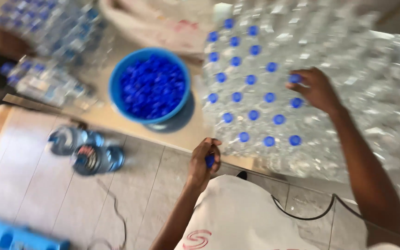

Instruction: Capping plastic water bottles by hand at a production facility.

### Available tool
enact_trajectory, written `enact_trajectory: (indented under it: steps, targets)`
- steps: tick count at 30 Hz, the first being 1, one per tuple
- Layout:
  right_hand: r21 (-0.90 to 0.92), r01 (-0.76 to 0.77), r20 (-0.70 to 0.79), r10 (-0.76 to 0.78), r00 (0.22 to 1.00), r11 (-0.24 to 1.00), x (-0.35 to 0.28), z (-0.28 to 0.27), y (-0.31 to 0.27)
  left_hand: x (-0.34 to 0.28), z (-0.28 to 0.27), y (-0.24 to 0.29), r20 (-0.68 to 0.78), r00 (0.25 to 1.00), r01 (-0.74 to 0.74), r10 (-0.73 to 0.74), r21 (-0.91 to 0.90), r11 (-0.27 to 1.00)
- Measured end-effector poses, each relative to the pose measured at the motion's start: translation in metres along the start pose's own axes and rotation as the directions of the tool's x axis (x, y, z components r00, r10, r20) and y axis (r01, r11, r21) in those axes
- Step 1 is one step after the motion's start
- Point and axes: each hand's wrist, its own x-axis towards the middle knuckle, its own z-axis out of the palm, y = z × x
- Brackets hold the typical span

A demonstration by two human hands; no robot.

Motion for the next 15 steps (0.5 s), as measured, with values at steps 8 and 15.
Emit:
enact_trajectory:
  steps: [8,15]
  targets:
    - [0.029,-0.447,0.240,0.427,0.872,0.894,0.014,-0.033,-0.036,-0.001,-0.015,-0.007,-0.076,0.997,0.016,-0.028,-0.148,0.989]
    - [0.286,-0.440,0.333,0.342,0.879,0.851,0.020,-0.032,-0.004,0.009,-0.012,-0.009,0.149,0.988,0.002,0.040,-0.270,0.963]
